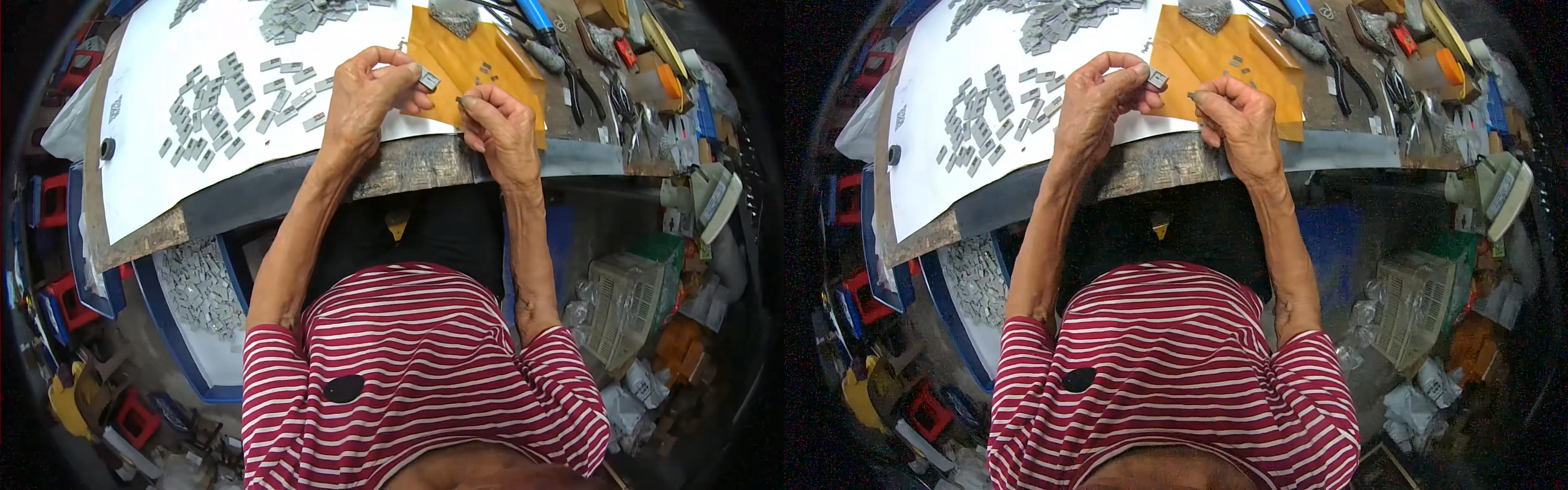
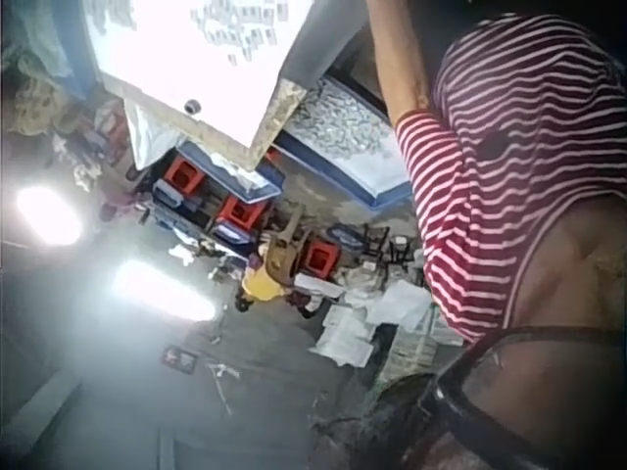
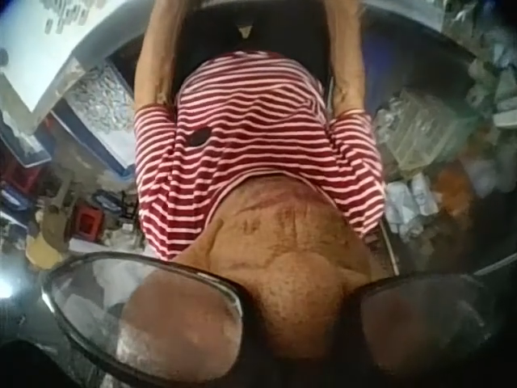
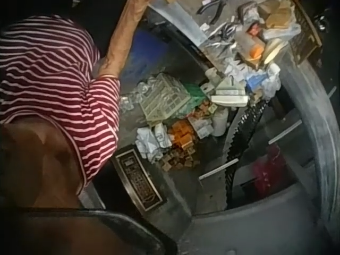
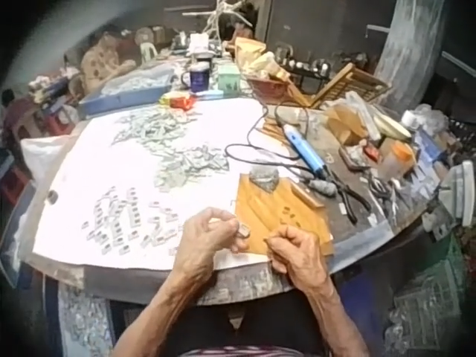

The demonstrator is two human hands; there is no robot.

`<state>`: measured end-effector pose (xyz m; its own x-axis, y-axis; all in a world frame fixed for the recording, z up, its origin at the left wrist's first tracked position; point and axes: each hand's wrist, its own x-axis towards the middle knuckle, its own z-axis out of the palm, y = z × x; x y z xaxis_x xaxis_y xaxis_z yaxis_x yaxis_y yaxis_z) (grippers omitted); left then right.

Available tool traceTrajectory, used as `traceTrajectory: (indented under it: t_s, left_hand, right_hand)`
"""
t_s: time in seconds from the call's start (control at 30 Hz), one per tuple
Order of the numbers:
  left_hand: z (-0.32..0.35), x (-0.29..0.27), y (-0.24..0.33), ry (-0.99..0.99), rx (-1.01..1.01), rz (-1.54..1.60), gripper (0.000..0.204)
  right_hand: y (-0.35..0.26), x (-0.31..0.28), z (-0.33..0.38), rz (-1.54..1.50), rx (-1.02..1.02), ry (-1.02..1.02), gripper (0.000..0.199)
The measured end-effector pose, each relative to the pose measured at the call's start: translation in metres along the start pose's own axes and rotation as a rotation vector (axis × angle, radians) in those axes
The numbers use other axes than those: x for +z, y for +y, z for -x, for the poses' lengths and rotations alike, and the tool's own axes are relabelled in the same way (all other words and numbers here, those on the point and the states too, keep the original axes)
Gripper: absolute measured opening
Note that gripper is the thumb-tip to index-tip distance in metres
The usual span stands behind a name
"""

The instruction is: The recorder is sorting and inspecting small metal hardware tags at a workbench.

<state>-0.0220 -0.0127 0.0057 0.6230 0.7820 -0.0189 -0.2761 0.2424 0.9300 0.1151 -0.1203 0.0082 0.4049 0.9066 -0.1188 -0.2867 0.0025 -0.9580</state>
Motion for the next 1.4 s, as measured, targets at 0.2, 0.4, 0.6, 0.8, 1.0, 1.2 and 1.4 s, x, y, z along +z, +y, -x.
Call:
traceTrajectory:
  t_s: [0.2, 0.4, 0.6, 0.8, 1.0, 1.2, 1.4]
  left_hand:
    - [0.004, 0.010, -0.015, 0.030, 0.014, 0.026, 0.017]
    - [0.009, 0.013, -0.021, 0.034, 0.039, -0.028, 0.019]
    - [0.012, 0.020, -0.020, 0.075, 0.050, -0.096, 0.018]
    - [0.014, 0.022, -0.021, 0.093, 0.030, -0.094, 0.017]
    - [0.016, 0.025, -0.022, 0.097, -0.001, -0.126, 0.019]
    - [0.018, 0.024, -0.025, 0.083, 0.007, -0.126, 0.018]
    - [0.016, 0.022, -0.029, 0.051, -0.041, -0.021, 0.016]
  right_hand:
    - [0.001, -0.001, 0.001, 0.016, -0.017, 0.015, 0.012]
    - [0.006, 0.003, -0.002, -0.011, -0.029, 0.000, 0.013]
    - [0.013, 0.002, -0.004, 0.003, -0.019, 0.038, 0.012]
    - [0.015, 0.001, -0.006, 0.009, -0.004, 0.034, 0.010]
    - [0.015, 0.003, -0.005, 0.028, 0.001, 0.079, 0.013]
    - [0.015, 0.005, -0.005, 0.027, 0.009, 0.107, 0.012]
    - [0.010, 0.007, -0.004, 0.114, 0.029, 0.114, 0.013]
